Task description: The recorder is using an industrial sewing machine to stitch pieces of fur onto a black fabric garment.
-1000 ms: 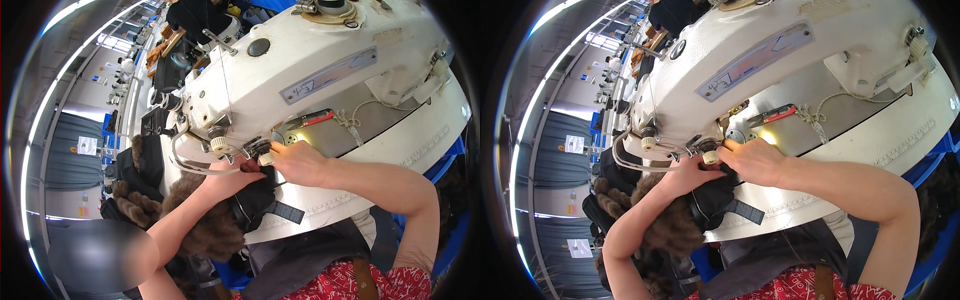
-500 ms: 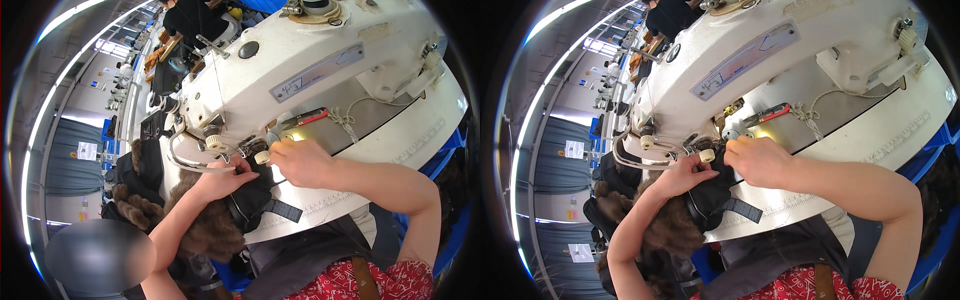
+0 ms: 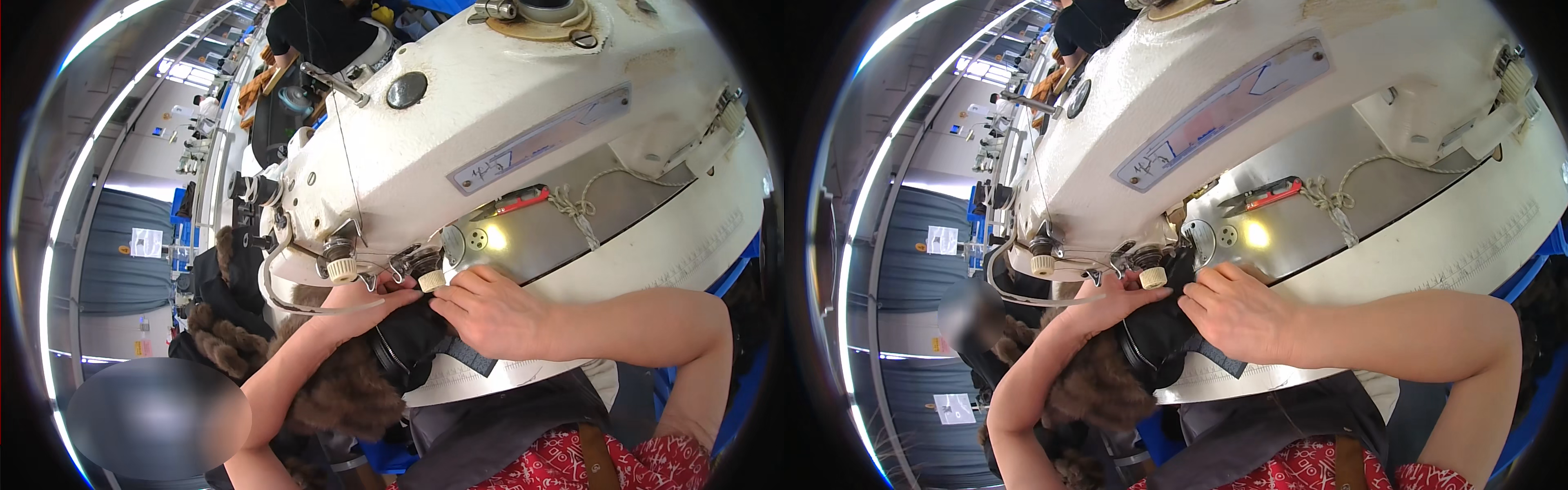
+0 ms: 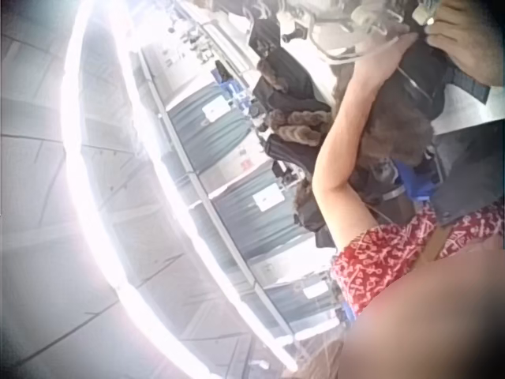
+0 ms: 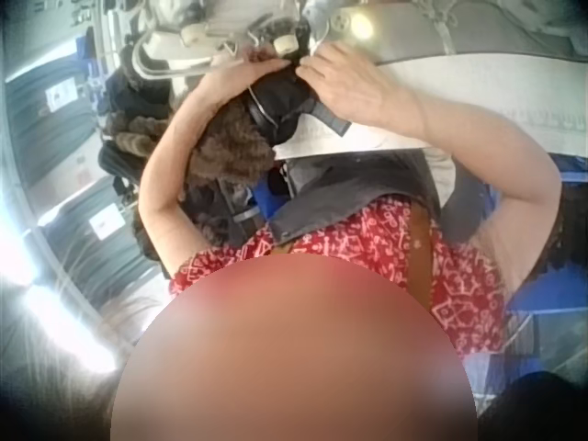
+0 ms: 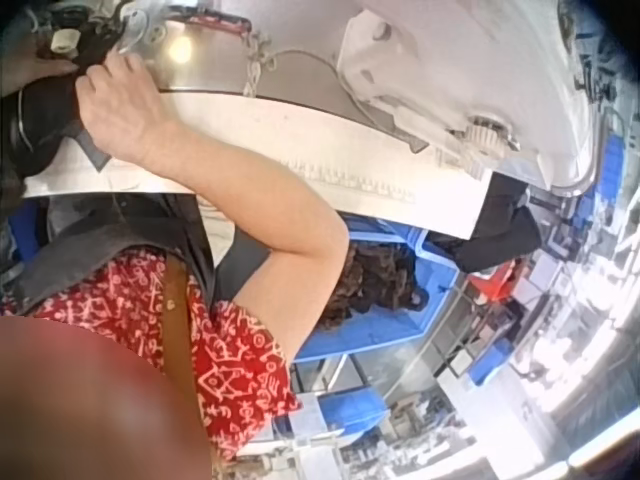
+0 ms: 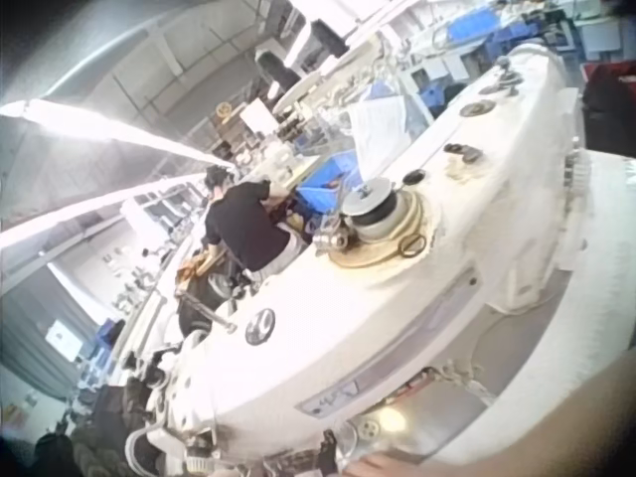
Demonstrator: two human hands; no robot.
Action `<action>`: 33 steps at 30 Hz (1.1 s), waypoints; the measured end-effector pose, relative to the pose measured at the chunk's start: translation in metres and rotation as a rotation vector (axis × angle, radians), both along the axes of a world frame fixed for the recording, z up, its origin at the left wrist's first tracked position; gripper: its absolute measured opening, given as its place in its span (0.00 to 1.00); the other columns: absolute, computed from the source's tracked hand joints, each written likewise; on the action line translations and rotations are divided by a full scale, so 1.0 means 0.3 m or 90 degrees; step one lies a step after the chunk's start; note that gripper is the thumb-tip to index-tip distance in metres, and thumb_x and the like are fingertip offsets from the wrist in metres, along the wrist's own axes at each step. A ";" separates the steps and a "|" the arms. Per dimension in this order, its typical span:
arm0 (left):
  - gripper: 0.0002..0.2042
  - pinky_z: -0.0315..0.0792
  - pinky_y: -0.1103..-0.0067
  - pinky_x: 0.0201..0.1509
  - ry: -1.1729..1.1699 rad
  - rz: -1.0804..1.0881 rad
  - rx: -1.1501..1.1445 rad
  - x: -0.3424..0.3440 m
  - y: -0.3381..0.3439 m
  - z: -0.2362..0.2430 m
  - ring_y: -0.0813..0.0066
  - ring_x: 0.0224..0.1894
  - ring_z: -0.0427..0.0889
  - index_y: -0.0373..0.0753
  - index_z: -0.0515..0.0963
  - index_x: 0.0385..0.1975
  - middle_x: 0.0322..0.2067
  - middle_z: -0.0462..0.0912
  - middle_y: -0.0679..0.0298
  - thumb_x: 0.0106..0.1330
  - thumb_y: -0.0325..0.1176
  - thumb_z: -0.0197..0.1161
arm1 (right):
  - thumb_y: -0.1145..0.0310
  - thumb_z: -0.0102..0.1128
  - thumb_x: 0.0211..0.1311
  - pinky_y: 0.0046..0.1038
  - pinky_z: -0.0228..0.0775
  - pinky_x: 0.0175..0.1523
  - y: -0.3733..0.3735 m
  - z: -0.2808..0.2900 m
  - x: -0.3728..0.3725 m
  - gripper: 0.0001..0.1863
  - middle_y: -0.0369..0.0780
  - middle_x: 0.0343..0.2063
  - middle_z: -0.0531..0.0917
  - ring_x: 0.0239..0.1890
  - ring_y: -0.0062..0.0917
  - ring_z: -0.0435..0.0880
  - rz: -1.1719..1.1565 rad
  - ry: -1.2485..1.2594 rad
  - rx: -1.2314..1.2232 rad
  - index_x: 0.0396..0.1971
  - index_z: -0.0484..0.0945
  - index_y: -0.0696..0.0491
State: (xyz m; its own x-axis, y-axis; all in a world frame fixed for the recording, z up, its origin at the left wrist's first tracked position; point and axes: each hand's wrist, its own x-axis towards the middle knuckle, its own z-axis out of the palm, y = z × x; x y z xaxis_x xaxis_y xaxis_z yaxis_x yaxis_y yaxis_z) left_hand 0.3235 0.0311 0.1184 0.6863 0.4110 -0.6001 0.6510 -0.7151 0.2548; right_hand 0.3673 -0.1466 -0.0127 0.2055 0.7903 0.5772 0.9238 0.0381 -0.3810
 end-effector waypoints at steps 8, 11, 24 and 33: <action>0.08 0.76 0.74 0.31 -0.307 -0.340 0.081 -0.078 -0.004 -0.102 0.70 0.26 0.83 0.44 0.85 0.37 0.25 0.84 0.57 0.62 0.37 0.67 | 0.60 0.60 0.49 0.36 0.59 0.66 -0.001 0.022 0.029 0.24 0.47 0.45 0.82 0.54 0.36 0.75 0.098 0.017 -0.048 0.42 0.80 0.64; 0.03 0.75 0.64 0.29 -0.359 -0.472 0.245 -0.070 -0.073 -0.116 0.53 0.25 0.80 0.42 0.82 0.30 0.19 0.79 0.56 0.57 0.29 0.65 | 0.58 0.60 0.48 0.36 0.57 0.68 0.007 -0.003 0.019 0.24 0.48 0.41 0.83 0.53 0.38 0.76 0.095 -0.019 -0.060 0.38 0.81 0.64; 0.04 0.75 0.65 0.33 -0.371 -0.376 0.184 -0.081 -0.093 -0.132 0.56 0.30 0.81 0.36 0.82 0.25 0.26 0.79 0.58 0.52 0.26 0.61 | 0.75 0.61 0.52 0.33 0.75 0.33 -0.010 0.033 0.139 0.14 0.39 0.35 0.78 0.38 0.34 0.81 0.022 0.135 0.036 0.41 0.75 0.55; 0.07 0.74 0.68 0.47 -0.264 -0.504 -0.001 -0.096 -0.020 0.004 0.63 0.40 0.81 0.36 0.83 0.36 0.37 0.85 0.62 0.61 0.31 0.64 | 0.71 0.58 0.49 0.28 0.76 0.33 -0.012 -0.002 0.135 0.12 0.34 0.31 0.77 0.35 0.26 0.80 0.095 -0.024 -0.052 0.36 0.80 0.51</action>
